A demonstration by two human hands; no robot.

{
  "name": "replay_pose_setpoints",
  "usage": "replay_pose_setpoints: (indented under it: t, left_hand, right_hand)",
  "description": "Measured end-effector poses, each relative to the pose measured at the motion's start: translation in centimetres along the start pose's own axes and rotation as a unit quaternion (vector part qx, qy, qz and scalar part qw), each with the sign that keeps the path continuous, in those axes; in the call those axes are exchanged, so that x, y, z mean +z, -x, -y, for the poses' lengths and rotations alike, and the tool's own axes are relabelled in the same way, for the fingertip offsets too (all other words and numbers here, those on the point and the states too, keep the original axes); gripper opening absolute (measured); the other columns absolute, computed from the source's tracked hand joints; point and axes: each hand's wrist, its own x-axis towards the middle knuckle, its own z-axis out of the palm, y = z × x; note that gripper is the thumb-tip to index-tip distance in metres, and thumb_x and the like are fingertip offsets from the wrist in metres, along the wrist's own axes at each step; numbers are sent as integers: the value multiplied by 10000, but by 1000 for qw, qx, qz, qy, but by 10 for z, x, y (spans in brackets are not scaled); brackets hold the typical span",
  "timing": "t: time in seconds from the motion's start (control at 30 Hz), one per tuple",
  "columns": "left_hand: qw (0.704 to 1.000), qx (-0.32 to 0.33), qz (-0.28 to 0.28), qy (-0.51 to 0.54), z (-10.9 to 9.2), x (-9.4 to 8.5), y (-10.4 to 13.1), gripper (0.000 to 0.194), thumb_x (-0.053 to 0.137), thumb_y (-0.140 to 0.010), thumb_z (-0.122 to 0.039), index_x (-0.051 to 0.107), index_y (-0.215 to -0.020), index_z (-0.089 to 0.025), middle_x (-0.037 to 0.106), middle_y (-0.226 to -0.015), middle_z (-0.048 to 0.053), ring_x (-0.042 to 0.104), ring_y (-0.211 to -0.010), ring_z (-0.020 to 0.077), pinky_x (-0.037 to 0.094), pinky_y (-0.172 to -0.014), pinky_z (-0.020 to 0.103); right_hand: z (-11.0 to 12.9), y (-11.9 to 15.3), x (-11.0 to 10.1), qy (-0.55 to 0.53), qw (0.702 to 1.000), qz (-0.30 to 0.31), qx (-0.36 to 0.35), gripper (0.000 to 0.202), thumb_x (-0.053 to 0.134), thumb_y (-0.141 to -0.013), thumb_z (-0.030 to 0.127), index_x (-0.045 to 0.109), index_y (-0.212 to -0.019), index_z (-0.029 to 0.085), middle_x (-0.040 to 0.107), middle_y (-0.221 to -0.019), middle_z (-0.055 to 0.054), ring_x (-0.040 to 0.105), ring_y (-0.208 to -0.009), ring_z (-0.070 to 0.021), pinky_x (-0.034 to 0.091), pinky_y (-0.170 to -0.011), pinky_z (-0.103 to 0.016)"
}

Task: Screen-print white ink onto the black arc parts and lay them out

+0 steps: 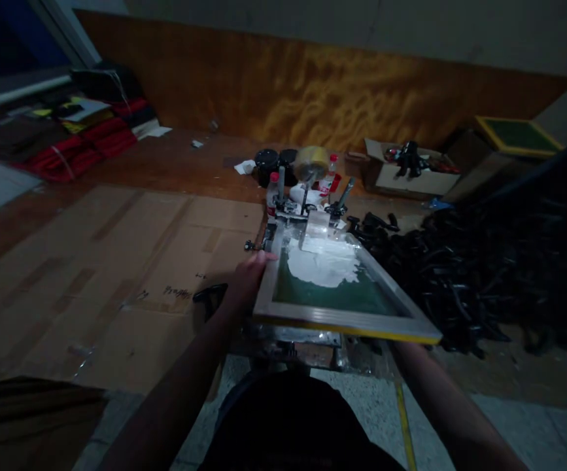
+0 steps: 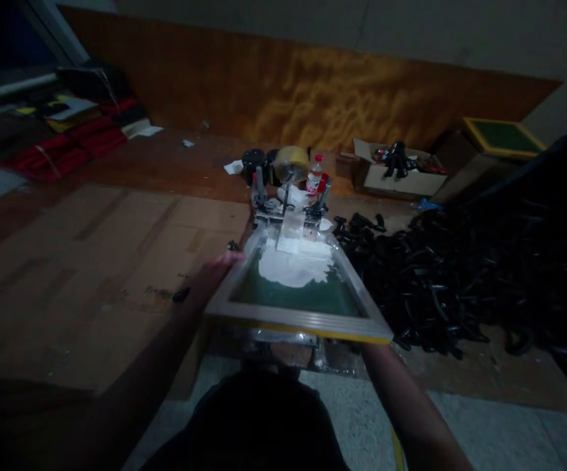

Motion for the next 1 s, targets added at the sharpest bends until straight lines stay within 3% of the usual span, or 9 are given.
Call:
replay_pose_setpoints:
  t: [0.1, 0.17, 0.27, 0.33, 0.47, 0.6, 0.7, 0.87, 1.0]
  left_hand:
    - [999, -24, 38, -17, 46, 8, 17, 445, 476, -873, -474, 702, -1103, -168, 731, -1020, 65, 651, -922, 223, 517, -782, 313]
    - [998, -40, 50, -24, 77, 17, 23, 511, 520, -851, -431, 626, -1264, -149, 731, -994, 73, 655, -852, 211, 523, -770, 326]
    - [996, -59, 48, -48, 109, 29, 24, 606, 529, -852, -394, 506, -1398, -132, 726, -911, 73, 645, -756, 197, 529, -731, 330]
    - [996, -63, 49, -52, 120, 33, 22, 618, 529, -860, -395, 475, -1422, -143, 729, -938, 78, 659, -774, 203, 537, -749, 340]
    - [997, -51, 41, -44, 125, 35, 19, 557, 551, -860, -377, 521, -1375, -169, 682, -1215, 109, 650, -1064, 247, 504, -935, 385]
    - [997, -52, 38, -53, 123, 35, 21, 532, 534, -874, -361, 520, -1372, -176, 641, -1302, 109, 623, -1147, 254, 468, -1004, 404]
    - [995, -65, 50, -62, 122, 35, 21, 550, 512, -878, -380, 505, -1384, -164, 690, -1192, 106, 661, -1051, 248, 501, -944, 387]
    - [995, -72, 44, -44, 119, 35, 20, 567, 525, -865, -401, 513, -1376, -156, 718, -1001, 92, 672, -874, 231, 537, -794, 352]
    - [996, -75, 39, -40, 116, 35, 21, 577, 540, -853, -408, 521, -1365, -142, 701, -917, 78, 651, -802, 213, 529, -740, 335]
  right_hand:
    - [-12, -23, -31, 43, 993, -89, 68, 346, 427, -908, 222, 703, -1056, 75, 731, -995, -121, 671, -933, -220, 524, -866, -328]
    - [9, -36, -34, 69, 989, -126, 25, 412, 574, -861, 249, 623, -1246, 109, 627, -1250, -176, 589, -1133, -288, 484, -949, -404]
    - [63, -49, -18, 129, 983, -65, -111, 646, 672, -812, 312, 474, -1405, 146, 395, -1488, -190, 424, -1292, -336, 407, -1020, -444]
    - [93, -50, -4, 170, 976, 17, -136, 528, 655, -824, 283, 536, -1323, 159, 501, -1392, -177, 475, -1216, -318, 418, -970, -406]
    - [109, -30, 16, 207, 959, 163, -109, 209, 538, -882, 214, 648, -1056, 177, 682, -1030, -108, 593, -965, -242, 438, -784, -298]
    - [93, 6, 15, 187, 925, 222, -245, 233, 467, -895, 137, 643, -1044, 171, 675, -1039, -104, 578, -996, -220, 416, -769, -288]
    - [86, 13, 5, 145, 896, 268, -322, 197, 524, -845, 120, 656, -975, 188, 679, -987, -72, 576, -968, -205, 401, -764, -281]
    - [87, 9, 11, 156, 931, 188, -271, 167, 553, -826, 133, 655, -950, 177, 670, -947, -78, 570, -933, -213, 393, -749, -287]
    - [83, 28, 23, 160, 921, 181, -304, 189, 530, -856, 135, 649, -1001, 155, 670, -984, -109, 567, -941, -222, 409, -760, -295]
